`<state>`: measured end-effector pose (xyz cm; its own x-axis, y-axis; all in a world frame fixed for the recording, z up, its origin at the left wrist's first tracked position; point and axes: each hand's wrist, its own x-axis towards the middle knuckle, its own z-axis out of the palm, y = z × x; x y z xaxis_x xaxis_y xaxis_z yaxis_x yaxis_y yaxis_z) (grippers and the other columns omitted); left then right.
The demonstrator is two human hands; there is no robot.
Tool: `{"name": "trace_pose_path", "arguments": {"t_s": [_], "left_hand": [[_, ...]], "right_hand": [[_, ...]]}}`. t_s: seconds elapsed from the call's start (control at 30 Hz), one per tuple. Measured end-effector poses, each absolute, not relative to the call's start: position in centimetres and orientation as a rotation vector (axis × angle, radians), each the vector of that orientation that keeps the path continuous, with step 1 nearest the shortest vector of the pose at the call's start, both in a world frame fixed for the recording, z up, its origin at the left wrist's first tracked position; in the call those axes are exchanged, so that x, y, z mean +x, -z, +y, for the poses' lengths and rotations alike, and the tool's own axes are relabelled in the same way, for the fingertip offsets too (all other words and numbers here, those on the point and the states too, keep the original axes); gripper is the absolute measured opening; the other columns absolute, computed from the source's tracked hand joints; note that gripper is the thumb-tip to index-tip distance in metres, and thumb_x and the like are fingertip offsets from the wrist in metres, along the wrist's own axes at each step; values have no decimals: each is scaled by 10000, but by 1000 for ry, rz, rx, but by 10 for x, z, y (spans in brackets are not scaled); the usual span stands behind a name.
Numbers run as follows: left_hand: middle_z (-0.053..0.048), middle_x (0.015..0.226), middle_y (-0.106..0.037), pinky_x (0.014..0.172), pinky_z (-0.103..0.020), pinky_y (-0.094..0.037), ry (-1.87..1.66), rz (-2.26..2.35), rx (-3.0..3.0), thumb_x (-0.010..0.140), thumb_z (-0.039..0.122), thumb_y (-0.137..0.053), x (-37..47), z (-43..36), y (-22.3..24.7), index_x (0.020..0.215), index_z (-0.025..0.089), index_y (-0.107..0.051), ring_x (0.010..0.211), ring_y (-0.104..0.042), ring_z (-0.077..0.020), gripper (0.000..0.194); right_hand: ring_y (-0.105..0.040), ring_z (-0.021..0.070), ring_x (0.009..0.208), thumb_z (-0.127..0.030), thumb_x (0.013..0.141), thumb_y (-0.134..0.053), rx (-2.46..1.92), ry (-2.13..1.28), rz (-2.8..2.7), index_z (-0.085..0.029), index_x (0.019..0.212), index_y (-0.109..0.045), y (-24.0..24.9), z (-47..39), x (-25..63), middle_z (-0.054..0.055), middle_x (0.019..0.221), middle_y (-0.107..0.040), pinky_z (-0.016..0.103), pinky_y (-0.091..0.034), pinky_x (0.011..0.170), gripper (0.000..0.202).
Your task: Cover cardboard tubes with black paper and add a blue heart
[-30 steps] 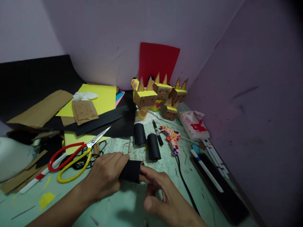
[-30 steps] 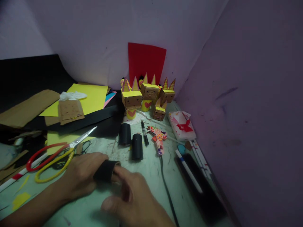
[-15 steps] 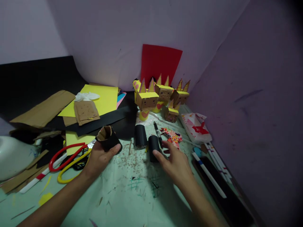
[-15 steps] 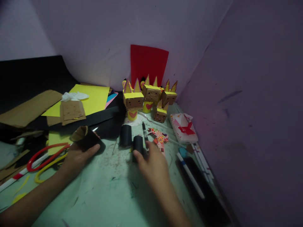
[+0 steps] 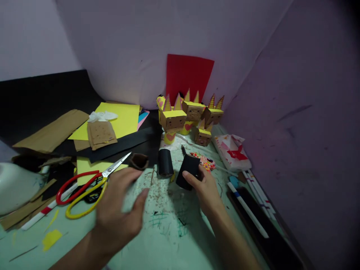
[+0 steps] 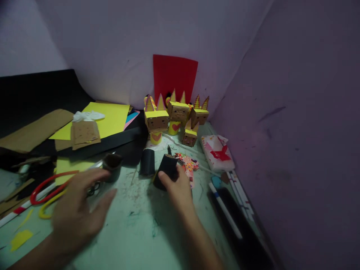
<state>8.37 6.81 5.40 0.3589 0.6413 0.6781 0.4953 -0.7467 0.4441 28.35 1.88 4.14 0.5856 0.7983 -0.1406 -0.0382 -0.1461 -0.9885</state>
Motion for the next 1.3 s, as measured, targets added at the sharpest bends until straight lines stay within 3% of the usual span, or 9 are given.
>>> {"name": "trace_pose_path", "arguments": {"t_s": [0.2,0.4,0.53,0.63,0.73,0.9,1.0,1.13,1.3], "left_hand": [[-143,960,-640,808,-408,-500,-1037,1061,2765,840,131,-510,115,73,-56,1036,93,-578,925,-596,-277,211],[-161,1155,-616,851,-445,-464,-665,1527,2652,819,248,-539,114,98,-59,1196,113,-533,1081,-552,-339,401],[-133,1011,-695,699,-423,-492,-390,1652,2474,760,411,-604,124,116,-61,1226,171,-537,926,-643,-359,529],[-56,914,-722,599,-347,-475,-415,1683,2406,743,396,-607,125,126,-60,1216,237,-530,791,-684,-298,505],[-53,876,-715,606,-359,-459,-508,1809,2348,794,313,-525,118,131,-61,1247,225,-489,763,-683,-304,463],[-89,1072,-673,760,-339,-455,-635,1806,2381,884,291,-422,119,121,-68,1245,185,-463,964,-645,-267,378],[-81,894,-712,665,-315,-461,-518,1643,2453,870,343,-473,143,105,-70,1198,186,-515,792,-681,-253,366],[-200,830,-708,619,-365,-462,-404,1565,2459,832,383,-537,181,96,-66,1247,57,-497,754,-684,-338,529],[-281,918,-684,686,-411,-470,-404,1516,2339,735,202,-608,194,102,-61,1304,-2,-433,837,-673,-377,630]], "right_hand": [[-660,266,909,-342,599,-759,-1367,-814,-587,-155,990,-648,-39,17,285,86,967,-725,384,-505,828,448],[-642,255,900,-357,613,-753,-1373,-747,-576,-155,1003,-612,-32,17,286,90,974,-699,393,-497,837,461],[-642,248,866,-355,624,-742,-1368,-777,-652,-166,995,-599,-31,17,283,74,929,-694,393,-500,819,441],[-641,242,856,-348,633,-732,-1399,-773,-687,-185,979,-593,-28,17,281,60,915,-693,391,-496,813,407],[-639,239,858,-351,635,-727,-1415,-769,-689,-188,954,-590,-24,18,280,60,919,-690,385,-499,803,384],[-644,241,834,-357,623,-739,-1443,-759,-661,-173,961,-600,-19,22,281,64,902,-694,388,-502,795,410],[-642,249,857,-388,630,-729,-1458,-743,-647,-170,980,-604,-20,22,282,70,919,-698,385,-497,797,431],[-643,278,877,-442,610,-731,-1552,-708,-664,-158,998,-622,-25,16,284,90,941,-701,387,-491,802,493],[-647,306,875,-482,590,-745,-1643,-665,-695,-183,1017,-610,-29,10,285,88,942,-699,420,-494,802,538]]}}
